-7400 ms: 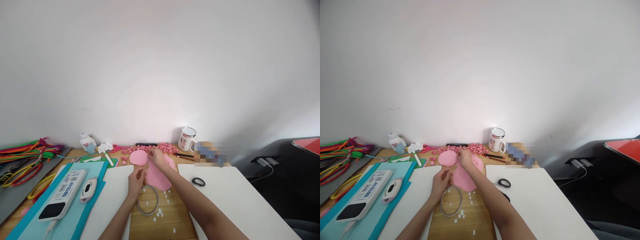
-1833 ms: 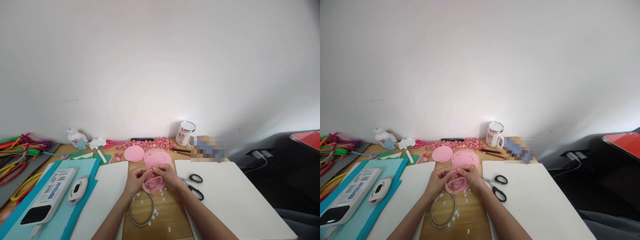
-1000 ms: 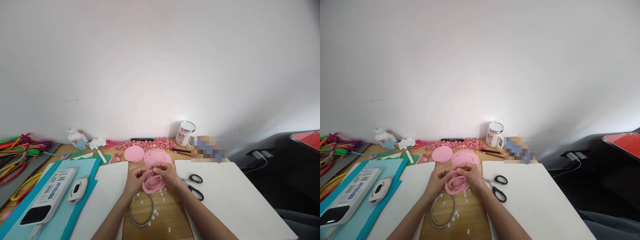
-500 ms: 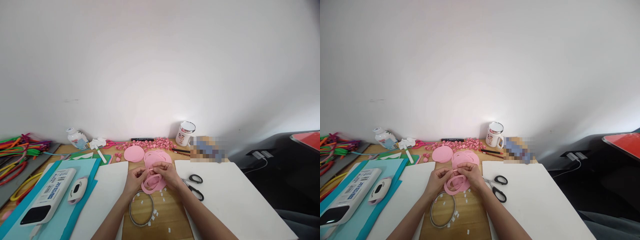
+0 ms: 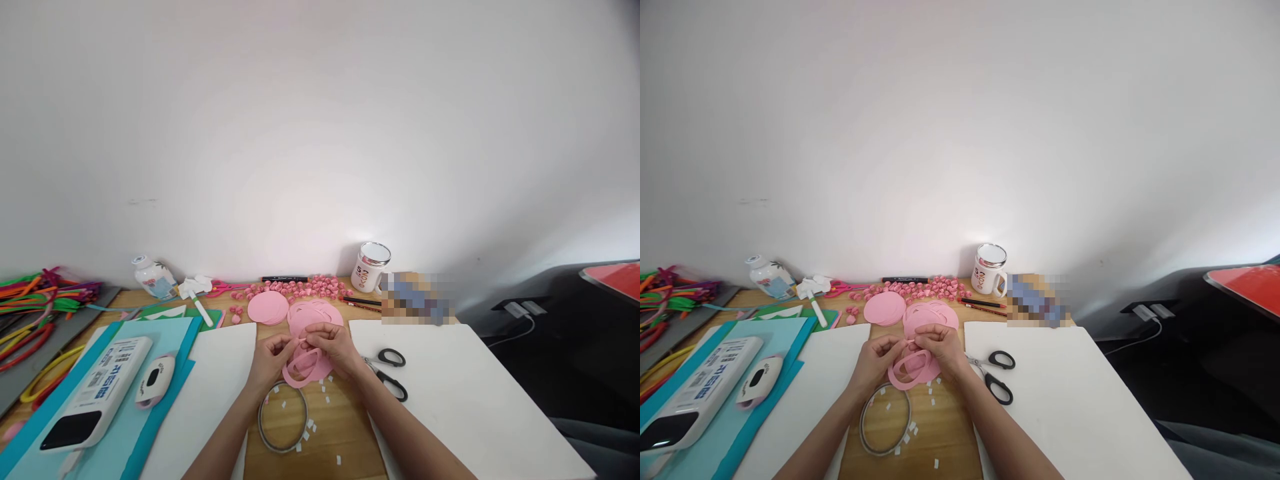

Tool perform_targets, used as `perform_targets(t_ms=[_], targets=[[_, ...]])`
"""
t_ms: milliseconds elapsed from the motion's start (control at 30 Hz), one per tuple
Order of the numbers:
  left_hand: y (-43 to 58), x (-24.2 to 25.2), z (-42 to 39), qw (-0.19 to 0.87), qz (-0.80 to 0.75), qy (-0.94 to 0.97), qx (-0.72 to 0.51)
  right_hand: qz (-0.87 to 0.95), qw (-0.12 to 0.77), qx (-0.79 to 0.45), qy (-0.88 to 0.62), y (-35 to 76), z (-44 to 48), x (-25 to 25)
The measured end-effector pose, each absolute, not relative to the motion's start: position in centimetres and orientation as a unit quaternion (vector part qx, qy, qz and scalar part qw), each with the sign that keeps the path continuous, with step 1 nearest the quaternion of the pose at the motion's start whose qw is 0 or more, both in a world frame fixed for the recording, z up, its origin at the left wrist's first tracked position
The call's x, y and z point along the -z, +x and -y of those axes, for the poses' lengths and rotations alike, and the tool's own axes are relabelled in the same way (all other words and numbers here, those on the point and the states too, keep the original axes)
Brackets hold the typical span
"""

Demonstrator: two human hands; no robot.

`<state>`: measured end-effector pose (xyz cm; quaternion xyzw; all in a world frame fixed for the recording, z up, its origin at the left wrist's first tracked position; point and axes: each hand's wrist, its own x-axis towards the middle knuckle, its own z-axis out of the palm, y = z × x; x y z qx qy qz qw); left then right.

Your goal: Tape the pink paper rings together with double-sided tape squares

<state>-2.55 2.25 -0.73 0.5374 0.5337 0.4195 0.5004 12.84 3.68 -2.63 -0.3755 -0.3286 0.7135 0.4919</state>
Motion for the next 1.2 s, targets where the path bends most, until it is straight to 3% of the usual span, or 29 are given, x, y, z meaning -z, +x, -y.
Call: perform_targets(t_ms=[1200], targets=[[-2.63,0.15,-1.96,0.541,-0.471,0.572,-0.398,0.423,0.475,-0.691,-0.343,12.95,-4.07,2.68]])
